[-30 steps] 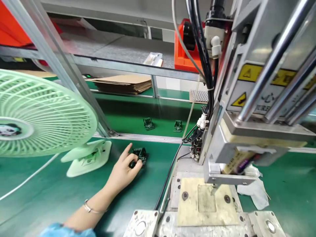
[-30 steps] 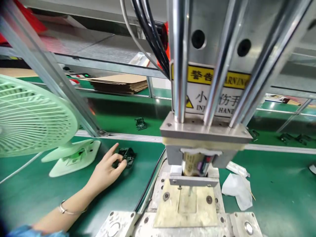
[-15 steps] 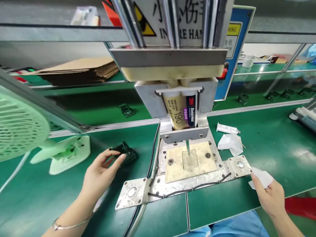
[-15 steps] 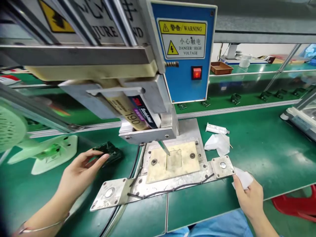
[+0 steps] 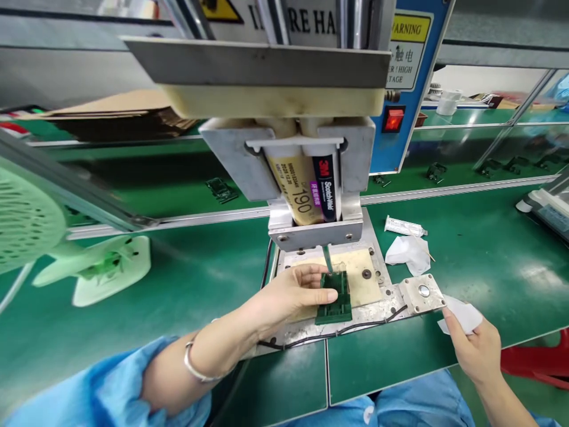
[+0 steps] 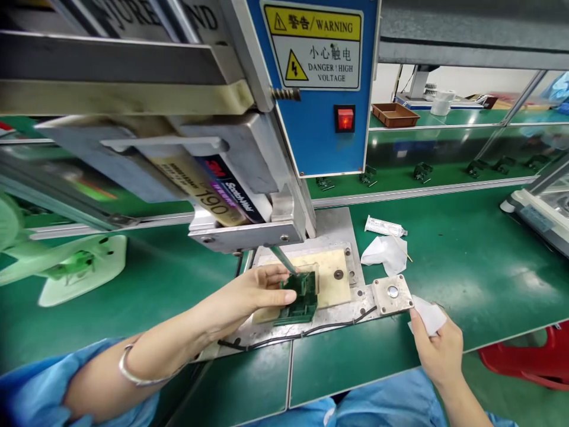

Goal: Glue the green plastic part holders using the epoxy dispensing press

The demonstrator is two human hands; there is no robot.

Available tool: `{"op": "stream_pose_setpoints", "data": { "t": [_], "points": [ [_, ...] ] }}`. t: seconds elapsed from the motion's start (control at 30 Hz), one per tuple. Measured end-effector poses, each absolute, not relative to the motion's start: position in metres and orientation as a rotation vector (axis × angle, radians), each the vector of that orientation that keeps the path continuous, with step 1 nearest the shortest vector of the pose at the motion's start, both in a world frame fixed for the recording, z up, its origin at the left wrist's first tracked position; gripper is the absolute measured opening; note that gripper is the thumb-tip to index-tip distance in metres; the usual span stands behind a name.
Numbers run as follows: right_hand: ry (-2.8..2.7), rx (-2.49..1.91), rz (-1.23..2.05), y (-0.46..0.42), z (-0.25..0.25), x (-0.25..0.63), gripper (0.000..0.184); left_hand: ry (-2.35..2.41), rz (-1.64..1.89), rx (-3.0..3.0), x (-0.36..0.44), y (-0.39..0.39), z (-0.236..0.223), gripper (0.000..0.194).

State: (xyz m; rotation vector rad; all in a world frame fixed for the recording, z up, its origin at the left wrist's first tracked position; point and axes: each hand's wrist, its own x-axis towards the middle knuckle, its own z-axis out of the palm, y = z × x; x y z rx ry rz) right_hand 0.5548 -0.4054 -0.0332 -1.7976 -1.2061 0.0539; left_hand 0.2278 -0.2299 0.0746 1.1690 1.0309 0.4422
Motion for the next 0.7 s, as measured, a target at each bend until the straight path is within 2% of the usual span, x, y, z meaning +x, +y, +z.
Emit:
{"op": "stream_pose_setpoints", "data": {
  "t": [0.27,0.57,0.63,0.7],
  "points": [
    [-1.187,-1.789,0.028,-0.402,-0.029,0.549,0.032,1.033,0.721,1.615,0.232,-0.219,0.061,0.063],
    [-1.083,-1.826,0.084,-0.401,-0.031,0.552,0.04,1.031,0.732,1.832,0.237,-0.22,0.058,0.044],
    [-1.013,-1.817,0.141,-0.401,-0.033,0.554,0.043,1.029,0.737,1.828,0.237,-0.219,0.061,0.051],
    [-0.927,-1.824,0.189,-0.401,-0.034,0.558,0.05,1.041,0.744,1.826,0.23,-0.221,0.066,0.076]
  ]
}}
